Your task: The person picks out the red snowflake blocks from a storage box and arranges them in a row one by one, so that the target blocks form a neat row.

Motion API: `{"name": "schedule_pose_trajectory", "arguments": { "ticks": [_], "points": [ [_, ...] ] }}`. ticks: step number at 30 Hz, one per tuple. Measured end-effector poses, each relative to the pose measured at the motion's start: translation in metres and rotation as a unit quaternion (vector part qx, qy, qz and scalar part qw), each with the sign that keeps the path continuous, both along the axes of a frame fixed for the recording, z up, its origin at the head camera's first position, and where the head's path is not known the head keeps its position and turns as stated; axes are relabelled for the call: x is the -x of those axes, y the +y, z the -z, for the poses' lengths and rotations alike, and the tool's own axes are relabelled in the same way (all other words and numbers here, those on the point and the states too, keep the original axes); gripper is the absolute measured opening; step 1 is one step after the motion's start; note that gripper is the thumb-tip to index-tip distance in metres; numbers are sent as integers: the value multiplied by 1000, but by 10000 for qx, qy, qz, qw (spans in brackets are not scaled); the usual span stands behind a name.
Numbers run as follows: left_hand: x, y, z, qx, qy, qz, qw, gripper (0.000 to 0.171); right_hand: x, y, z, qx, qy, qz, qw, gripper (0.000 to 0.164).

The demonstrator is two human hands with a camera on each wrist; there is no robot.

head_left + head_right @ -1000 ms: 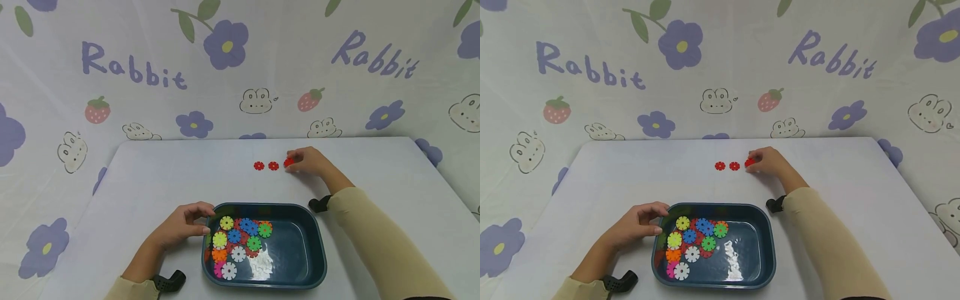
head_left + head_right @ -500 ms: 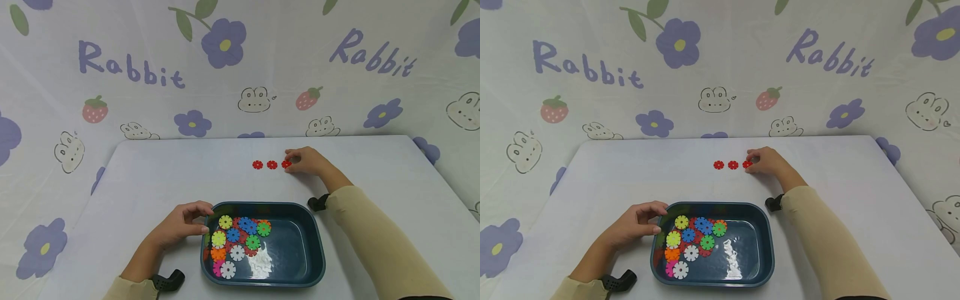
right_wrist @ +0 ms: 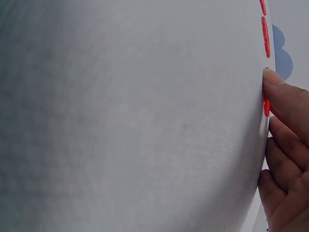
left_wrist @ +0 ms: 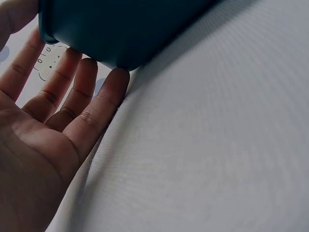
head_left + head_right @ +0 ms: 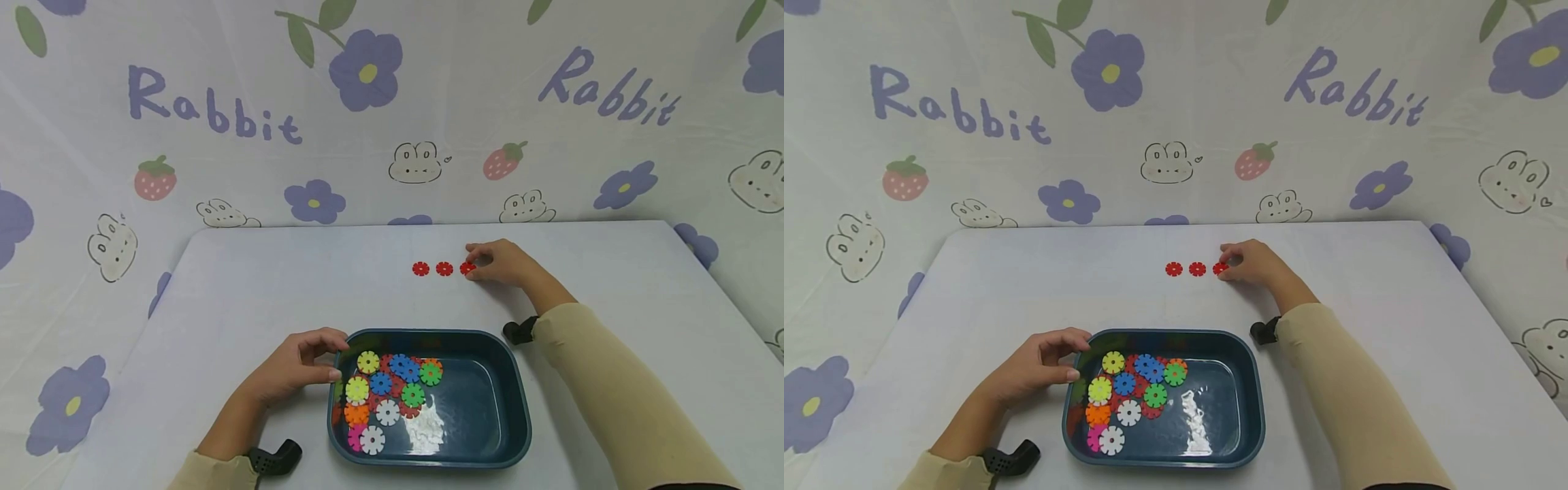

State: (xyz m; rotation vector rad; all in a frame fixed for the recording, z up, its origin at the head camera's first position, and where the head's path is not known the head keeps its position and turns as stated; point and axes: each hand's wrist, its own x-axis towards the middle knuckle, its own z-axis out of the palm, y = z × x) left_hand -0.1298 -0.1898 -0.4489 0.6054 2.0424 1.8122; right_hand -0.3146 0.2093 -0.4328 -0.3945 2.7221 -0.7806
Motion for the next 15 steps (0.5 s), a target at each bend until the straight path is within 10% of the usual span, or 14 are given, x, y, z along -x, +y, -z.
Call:
{"name": "schedule_pose_trajectory", "arguments": {
  "ticks": [15],
  "points": [
    [-1, -1, -1, -1, -16, 2, 10000, 33, -5, -13, -53, 447, -58, -309, 9985, 45]
  ]
}}
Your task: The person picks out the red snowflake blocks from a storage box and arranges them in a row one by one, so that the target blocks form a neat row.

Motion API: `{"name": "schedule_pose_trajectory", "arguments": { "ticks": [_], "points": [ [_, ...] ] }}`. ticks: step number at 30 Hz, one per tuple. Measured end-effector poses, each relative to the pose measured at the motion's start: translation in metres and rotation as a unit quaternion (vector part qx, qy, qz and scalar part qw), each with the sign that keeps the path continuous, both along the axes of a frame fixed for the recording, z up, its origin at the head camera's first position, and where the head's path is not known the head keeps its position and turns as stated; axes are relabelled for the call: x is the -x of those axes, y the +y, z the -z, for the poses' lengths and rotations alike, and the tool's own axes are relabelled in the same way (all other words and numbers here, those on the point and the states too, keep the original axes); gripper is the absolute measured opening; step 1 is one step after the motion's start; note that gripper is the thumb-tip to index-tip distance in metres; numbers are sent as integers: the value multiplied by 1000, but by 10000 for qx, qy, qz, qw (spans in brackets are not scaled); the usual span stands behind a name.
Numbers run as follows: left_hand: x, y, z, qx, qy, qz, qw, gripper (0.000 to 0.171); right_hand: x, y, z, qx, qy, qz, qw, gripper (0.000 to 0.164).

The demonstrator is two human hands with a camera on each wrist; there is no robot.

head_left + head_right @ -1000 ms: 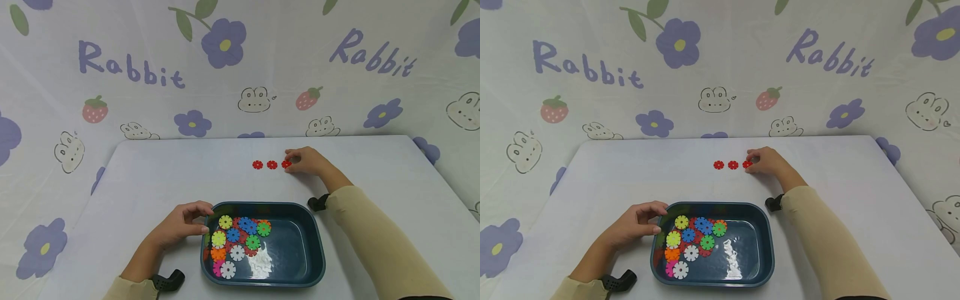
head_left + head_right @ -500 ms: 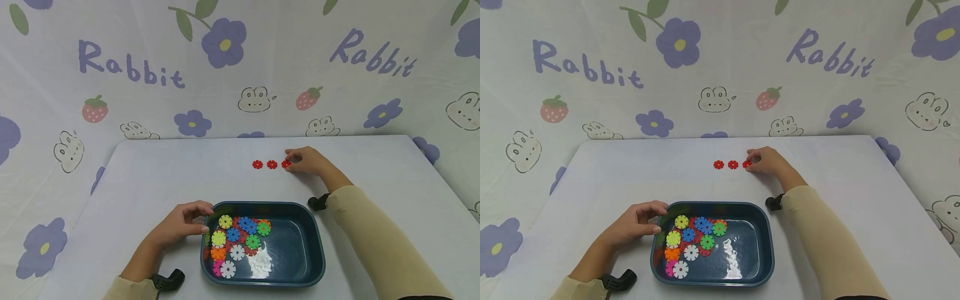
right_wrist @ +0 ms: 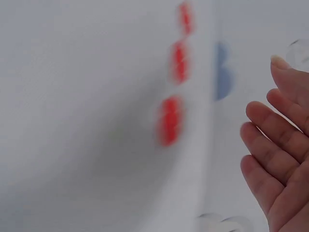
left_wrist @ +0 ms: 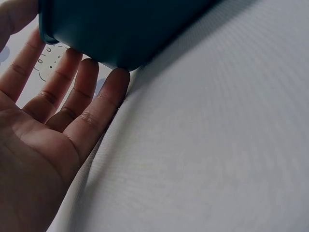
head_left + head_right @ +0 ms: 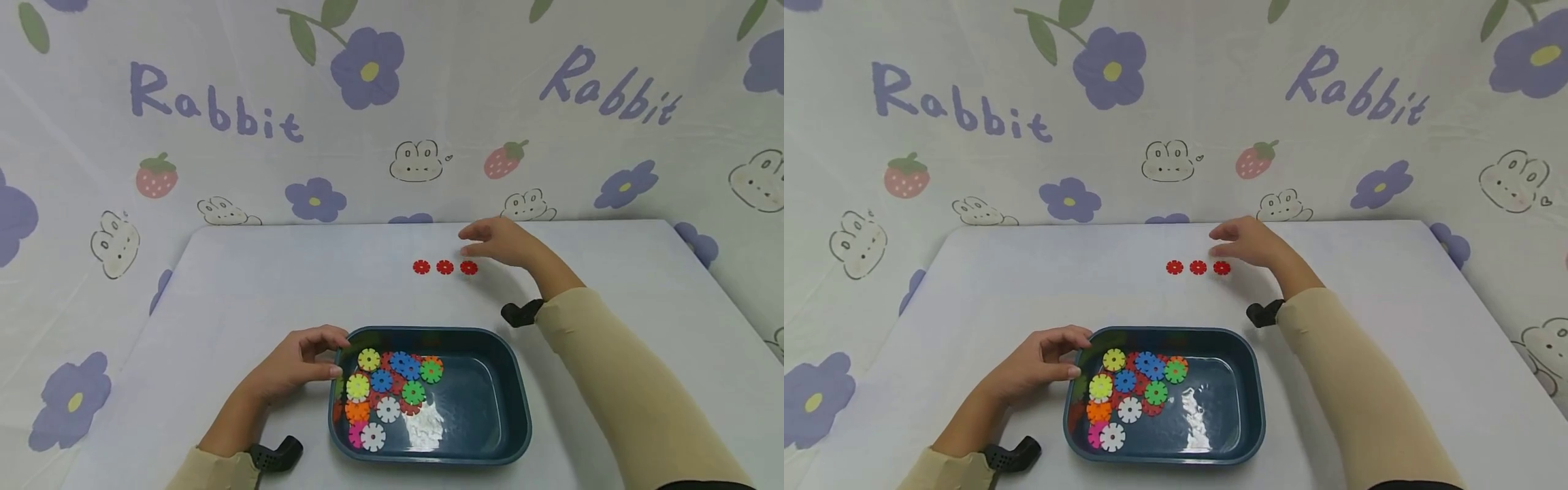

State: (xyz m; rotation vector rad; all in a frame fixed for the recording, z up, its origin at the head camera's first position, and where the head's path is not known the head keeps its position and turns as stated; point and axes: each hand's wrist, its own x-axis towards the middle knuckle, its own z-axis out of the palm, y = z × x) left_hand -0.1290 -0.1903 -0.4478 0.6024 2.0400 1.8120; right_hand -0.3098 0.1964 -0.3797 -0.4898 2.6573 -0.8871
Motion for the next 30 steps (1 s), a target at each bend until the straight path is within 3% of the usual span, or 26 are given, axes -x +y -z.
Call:
{"name": "schedule_pose_trajectory", "arguments": {
  "ticks": [6, 12, 17, 22, 25, 30],
  "points": [
    [1, 0, 0, -11, -29, 4, 10000, 35, -23, -29, -42, 749, 377, -569, 9948, 42],
    [2, -1, 0, 2, -6, 5, 10000, 36, -64, -67, -59, 1165, 243, -1930, 9740, 36],
    [3, -1, 2, -59, -2, 72, 10000, 36, -96, -99, -49, 1117, -274, -2970, 9479, 32],
    [3, -2, 4, -86, 76, 141, 9998, 33, -122, -128, -30, 470, -777, -3604, 9284, 32],
    [3, -2, 5, -102, 124, 151, 9998, 31, -132, -142, -17, -105, -705, -3831, 9210, 32],
    [2, -1, 5, -204, 137, 197, 9995, 32, -141, -159, 2, -934, -149, -4097, 9073, 35]
  ]
}}
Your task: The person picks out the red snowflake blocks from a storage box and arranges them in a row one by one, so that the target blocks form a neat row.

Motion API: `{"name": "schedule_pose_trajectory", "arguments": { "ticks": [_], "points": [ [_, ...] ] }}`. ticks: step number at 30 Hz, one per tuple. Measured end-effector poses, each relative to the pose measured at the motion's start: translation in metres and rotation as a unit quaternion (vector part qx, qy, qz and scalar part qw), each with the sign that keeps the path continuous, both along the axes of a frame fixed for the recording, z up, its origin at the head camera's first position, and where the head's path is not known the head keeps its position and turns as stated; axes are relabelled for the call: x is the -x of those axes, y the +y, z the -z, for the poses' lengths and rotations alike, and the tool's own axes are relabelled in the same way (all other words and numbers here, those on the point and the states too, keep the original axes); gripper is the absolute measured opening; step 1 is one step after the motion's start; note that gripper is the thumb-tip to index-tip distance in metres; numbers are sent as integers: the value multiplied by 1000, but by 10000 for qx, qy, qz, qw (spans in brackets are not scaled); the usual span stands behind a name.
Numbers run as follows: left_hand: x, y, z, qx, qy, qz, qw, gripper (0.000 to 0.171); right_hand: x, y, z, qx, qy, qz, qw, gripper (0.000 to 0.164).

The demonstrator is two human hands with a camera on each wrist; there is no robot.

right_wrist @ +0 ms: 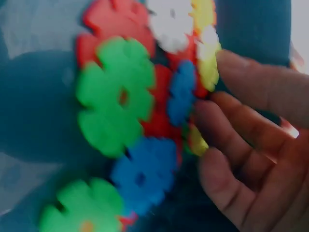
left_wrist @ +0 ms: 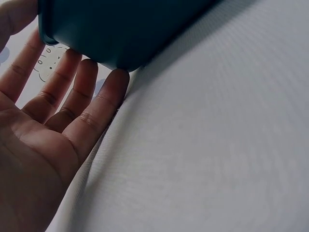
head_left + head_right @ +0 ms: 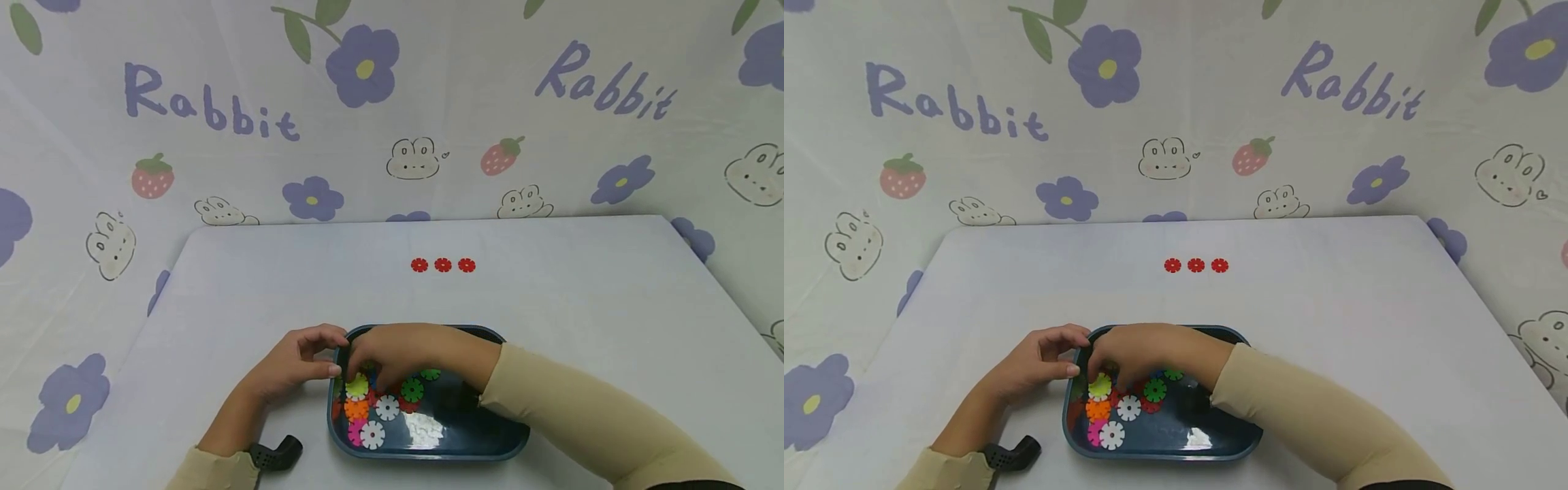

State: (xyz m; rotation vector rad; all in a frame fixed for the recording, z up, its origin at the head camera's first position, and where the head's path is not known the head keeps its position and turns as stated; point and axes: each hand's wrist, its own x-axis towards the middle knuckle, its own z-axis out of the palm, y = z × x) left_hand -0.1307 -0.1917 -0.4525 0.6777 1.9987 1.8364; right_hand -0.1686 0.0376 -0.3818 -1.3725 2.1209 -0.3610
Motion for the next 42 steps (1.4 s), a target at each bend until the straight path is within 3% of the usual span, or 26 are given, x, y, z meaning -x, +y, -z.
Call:
{"name": "schedule_pose_trajectory", "arguments": {
  "ticks": [6, 12, 24, 30, 42],
  "points": [
    [1, 1, 0, -94, 41, 54, 9999, 31, -7, -7, 8, -92, 504, 122, 9986, 32],
    [1, 0, 0, -161, 95, 91, 9998, 31, -11, -9, 15, 95, 467, 390, 9981, 29],
    [-1, 1, -2, -124, 35, 28, 9999, 32, -16, -10, 20, -43, 91, 894, 9959, 33],
    [0, 1, -2, -115, 74, 65, 9999, 32, -16, -10, 23, 12, 29, 1077, 9942, 25],
    [-2, 1, -4, 64, 6, -59, 10000, 31, -8, -4, 27, 298, -872, 1122, 9894, 10]
  ]
}}
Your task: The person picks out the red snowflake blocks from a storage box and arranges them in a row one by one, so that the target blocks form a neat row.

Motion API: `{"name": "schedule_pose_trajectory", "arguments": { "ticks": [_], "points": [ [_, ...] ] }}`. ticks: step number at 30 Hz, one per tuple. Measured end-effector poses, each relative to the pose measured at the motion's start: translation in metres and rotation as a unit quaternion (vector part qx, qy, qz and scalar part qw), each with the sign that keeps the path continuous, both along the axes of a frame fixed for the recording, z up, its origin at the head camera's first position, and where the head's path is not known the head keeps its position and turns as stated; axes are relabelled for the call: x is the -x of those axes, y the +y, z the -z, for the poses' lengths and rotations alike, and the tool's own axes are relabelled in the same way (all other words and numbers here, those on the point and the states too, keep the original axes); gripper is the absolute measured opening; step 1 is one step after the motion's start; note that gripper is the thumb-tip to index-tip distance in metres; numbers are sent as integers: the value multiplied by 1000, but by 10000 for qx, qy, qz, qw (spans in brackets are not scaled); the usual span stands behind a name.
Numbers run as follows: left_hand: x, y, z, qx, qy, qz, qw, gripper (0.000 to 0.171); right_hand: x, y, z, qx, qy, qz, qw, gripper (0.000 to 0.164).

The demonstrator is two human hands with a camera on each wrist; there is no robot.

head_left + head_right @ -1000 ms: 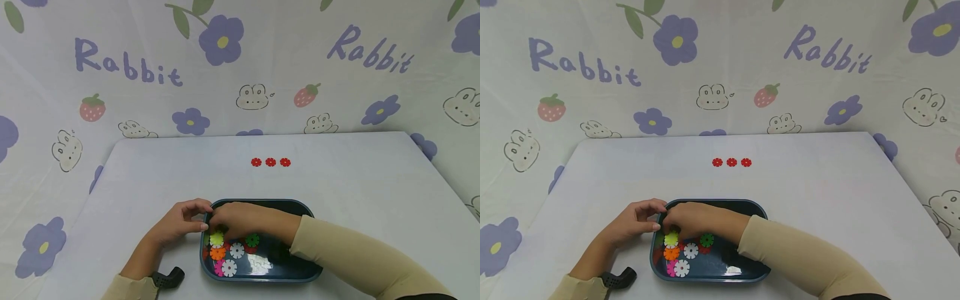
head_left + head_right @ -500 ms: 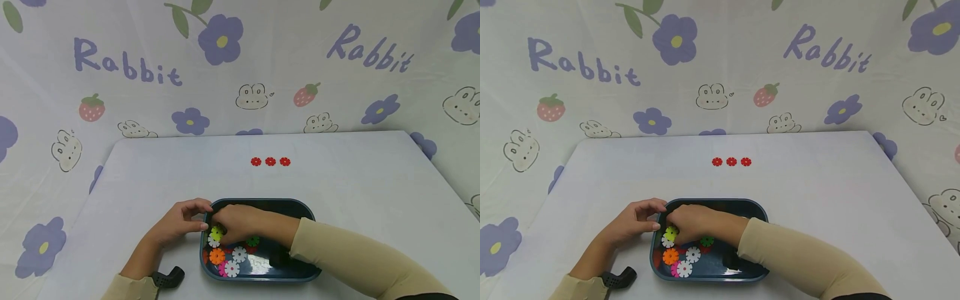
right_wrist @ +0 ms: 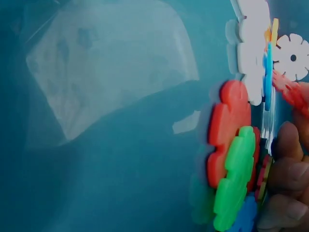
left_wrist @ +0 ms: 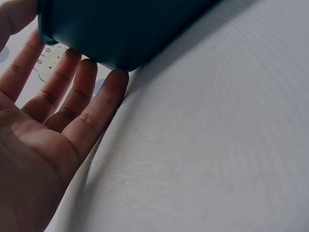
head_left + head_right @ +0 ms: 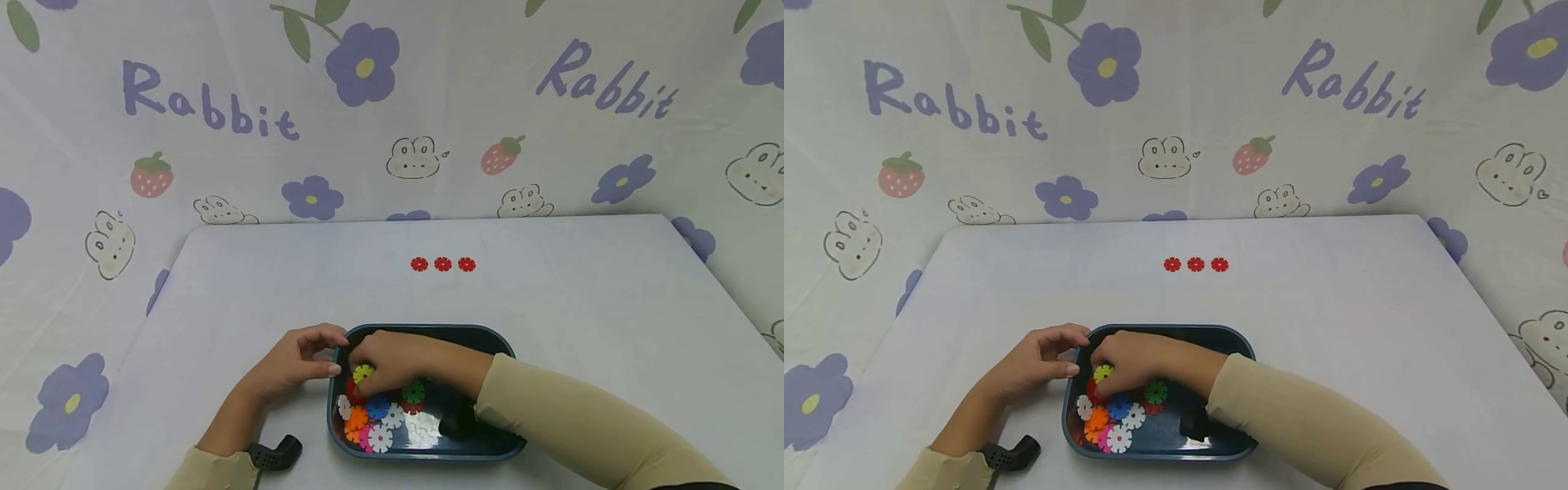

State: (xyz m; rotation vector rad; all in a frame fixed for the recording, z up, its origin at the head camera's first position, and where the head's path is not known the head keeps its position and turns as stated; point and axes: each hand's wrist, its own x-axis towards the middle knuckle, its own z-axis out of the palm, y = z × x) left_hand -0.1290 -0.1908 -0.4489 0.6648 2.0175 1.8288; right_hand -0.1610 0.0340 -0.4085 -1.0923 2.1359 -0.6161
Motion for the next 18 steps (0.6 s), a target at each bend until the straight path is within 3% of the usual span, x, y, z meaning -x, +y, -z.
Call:
{"name": "schedule_pose_trajectory", "arguments": {
  "ticks": [18],
  "points": [
    [2, 0, 2, -49, 117, 113, 9999, 31, 4, 3, -1, 409, 96, -21, 9991, 9]
  ]
}}
